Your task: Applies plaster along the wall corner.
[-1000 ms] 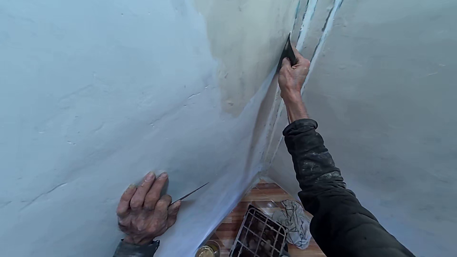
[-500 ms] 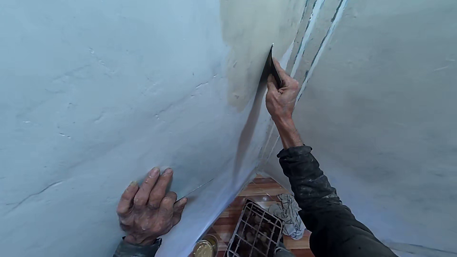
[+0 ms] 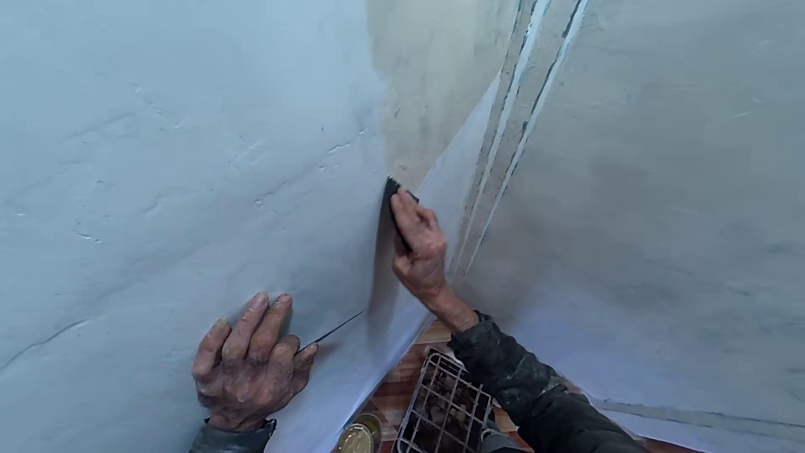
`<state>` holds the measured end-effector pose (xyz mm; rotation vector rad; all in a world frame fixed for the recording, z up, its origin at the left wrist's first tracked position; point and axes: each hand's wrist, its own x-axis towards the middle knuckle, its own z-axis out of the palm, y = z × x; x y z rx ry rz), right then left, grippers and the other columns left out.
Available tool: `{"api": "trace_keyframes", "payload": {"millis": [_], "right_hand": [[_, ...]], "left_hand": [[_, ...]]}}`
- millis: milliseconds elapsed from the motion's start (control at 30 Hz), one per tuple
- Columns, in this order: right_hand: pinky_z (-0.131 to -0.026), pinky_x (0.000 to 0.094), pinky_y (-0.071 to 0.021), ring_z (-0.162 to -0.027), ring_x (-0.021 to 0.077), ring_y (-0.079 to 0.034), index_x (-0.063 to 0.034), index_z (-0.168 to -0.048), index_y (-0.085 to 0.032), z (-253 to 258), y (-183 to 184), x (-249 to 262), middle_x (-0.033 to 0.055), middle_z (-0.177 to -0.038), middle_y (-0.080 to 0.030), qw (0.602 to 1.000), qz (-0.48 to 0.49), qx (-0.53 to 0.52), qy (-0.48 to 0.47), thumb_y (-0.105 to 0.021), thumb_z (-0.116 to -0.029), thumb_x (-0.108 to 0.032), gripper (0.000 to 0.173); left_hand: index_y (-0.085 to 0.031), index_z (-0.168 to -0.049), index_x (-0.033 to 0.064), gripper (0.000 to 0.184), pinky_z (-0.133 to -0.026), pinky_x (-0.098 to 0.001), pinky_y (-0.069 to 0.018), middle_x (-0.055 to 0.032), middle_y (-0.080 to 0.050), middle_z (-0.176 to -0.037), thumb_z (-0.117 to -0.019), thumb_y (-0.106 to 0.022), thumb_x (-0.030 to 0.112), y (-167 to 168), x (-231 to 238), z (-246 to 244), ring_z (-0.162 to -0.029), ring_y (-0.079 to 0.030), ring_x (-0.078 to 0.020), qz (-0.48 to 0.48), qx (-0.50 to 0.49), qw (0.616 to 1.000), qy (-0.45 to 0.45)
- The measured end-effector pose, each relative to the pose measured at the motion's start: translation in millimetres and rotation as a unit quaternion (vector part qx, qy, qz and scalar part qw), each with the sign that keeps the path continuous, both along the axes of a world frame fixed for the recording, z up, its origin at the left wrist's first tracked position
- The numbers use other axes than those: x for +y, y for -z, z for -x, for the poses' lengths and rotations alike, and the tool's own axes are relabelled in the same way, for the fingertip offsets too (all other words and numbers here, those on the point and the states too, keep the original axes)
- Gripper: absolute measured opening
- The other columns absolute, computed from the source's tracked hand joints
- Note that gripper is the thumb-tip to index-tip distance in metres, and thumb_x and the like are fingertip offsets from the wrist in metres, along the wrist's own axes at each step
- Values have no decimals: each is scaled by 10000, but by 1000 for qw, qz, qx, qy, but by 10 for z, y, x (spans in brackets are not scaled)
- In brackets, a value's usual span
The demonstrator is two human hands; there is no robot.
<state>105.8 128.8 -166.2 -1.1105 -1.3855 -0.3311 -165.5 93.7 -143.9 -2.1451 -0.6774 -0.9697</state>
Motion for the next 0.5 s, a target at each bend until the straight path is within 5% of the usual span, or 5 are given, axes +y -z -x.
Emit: {"api": "trace_keyframes", "payload": {"millis": [100, 167, 300, 400, 500], "right_hand": [[-1086, 421, -514, -1316, 307, -604, 32, -1286, -689, -21, 228, -227, 179, -1365, -660, 995, 31, -28, -88, -602, -832, 50, 462], [-1000, 372, -568, -1152, 229, -700, 37, -1277, -689, -355, 140, -351, 166, -1261, -713, 987, 75, 29, -136, -594, -903, 49, 386], [-883, 346, -586, -962, 190, -727, 12, -1356, -628, -1441, -485, -138, 180, -1126, -732, 988, 87, 129, -7, -561, -1026, -61, 345], [-874, 367, -578, -915, 155, -721, 10, -1163, -724, -2083, -851, 548, 133, -1003, -750, 979, 44, 192, 56, -545, -1000, -99, 265], [-860, 379, -567, -906, 159, -713, -10, -1123, -741, -2281, -1063, 857, 118, -979, -749, 973, 54, 214, 63, -543, -994, -89, 249]], "left_hand": [[-493, -878, 111, 431, -1195, -434, -205, -129, -612, -1338, -1072, -356, 471, 9, -14, 30, -1404, -454, -262, 7, 6, 1000, 7], [-503, -895, 101, 437, -1200, -433, -197, -133, -609, -1354, -1077, -343, 464, 16, -12, 53, -1421, -439, -266, 7, 9, 1000, 11], [-505, -877, 106, 445, -1197, -439, -210, -130, -621, -1313, -1071, -343, 473, 48, 1, 53, -1396, -461, -276, -8, 3, 1000, 3], [-505, -878, 107, 445, -1197, -438, -208, -122, -620, -1310, -1066, -351, 481, 43, 10, 50, -1399, -455, -268, -9, 5, 1000, -2], [-505, -867, 105, 450, -1197, -438, -208, -126, -623, -1306, -1068, -351, 476, 49, 15, 44, -1395, -459, -275, -13, 4, 1000, -6]]}}
